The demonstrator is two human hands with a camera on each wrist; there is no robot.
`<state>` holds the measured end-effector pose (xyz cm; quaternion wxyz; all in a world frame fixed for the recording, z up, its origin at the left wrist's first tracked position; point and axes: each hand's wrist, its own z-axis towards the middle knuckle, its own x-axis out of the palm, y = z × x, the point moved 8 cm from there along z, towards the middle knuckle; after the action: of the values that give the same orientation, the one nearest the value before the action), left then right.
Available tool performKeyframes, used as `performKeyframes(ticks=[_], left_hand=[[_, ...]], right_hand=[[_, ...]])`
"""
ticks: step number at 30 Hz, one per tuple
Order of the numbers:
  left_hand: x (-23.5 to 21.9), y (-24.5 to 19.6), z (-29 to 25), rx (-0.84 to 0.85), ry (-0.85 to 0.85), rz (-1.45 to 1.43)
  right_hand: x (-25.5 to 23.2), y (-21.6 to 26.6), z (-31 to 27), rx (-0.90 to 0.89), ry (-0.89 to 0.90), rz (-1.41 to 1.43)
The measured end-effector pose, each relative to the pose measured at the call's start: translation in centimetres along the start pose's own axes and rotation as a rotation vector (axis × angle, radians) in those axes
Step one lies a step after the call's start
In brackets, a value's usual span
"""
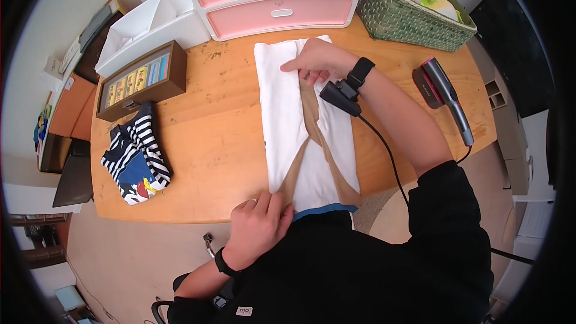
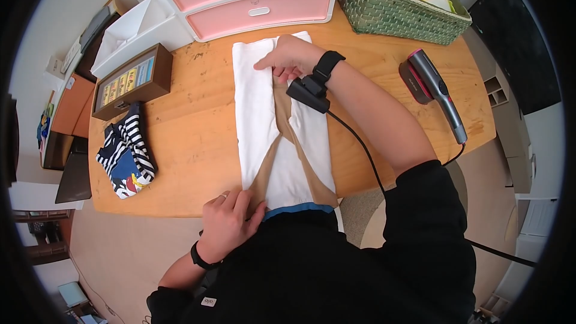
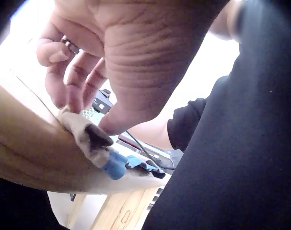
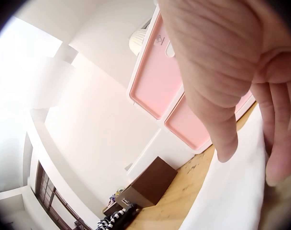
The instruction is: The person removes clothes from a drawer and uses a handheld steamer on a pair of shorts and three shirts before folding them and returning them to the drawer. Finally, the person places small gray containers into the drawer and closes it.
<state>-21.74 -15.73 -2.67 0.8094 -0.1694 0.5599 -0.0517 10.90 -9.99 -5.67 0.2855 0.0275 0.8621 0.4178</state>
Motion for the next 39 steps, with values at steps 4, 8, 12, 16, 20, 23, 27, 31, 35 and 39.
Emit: performKeyframes(ticks=[4, 8, 12, 16, 20, 23, 27, 31, 35, 39], left_hand=[[1.1, -0.4, 0.2, 0.014, 0.033, 0.03], [1.4, -0.2, 0.3, -0.031, 0.12, -0.017], [-0.2, -0.9, 2.4, 0.014, 0.15, 0.024], [2.5, -0.4, 1.9, 0.094, 0.323, -0.004], [3.8, 0.0, 0.9, 0.109, 0.391, 0.026], [3.5, 0.1, 1.0, 0.116, 0.415, 0.04], [2.9, -0.1, 0.5, 0.124, 0.421, -0.017], [0.2, 0.6, 2.0, 0.11, 0.405, -0.152], [-0.7, 1.6, 7.6, 0.249, 0.255, 0.006], [3.9, 3.1, 12.1, 0.361, 0.191, 0.08]], right_hand=[[0.2, -1.4, 2.1, -0.115, 0.02, 0.028], [-0.5, -1.9, 2.8, -0.148, -0.006, -0.029], [-1.9, 2.1, -2.9, -0.599, -0.446, -0.475], [6.0, 2.1, -13.7, -1.024, -0.128, -0.656], [9.2, -2.0, -18.7, -0.911, 0.063, -0.788], [8.3, -3.6, -20.1, -0.84, -0.025, -0.814], [8.5, -4.6, -22.2, -0.805, -0.009, -0.802], [6.6, -5.2, -23.2, -0.799, -0.191, -0.66], [4.9, -4.1, -22.6, -0.674, -0.358, -0.636], [8.3, -4.8, -20.9, -0.715, -0.305, -0.689]])
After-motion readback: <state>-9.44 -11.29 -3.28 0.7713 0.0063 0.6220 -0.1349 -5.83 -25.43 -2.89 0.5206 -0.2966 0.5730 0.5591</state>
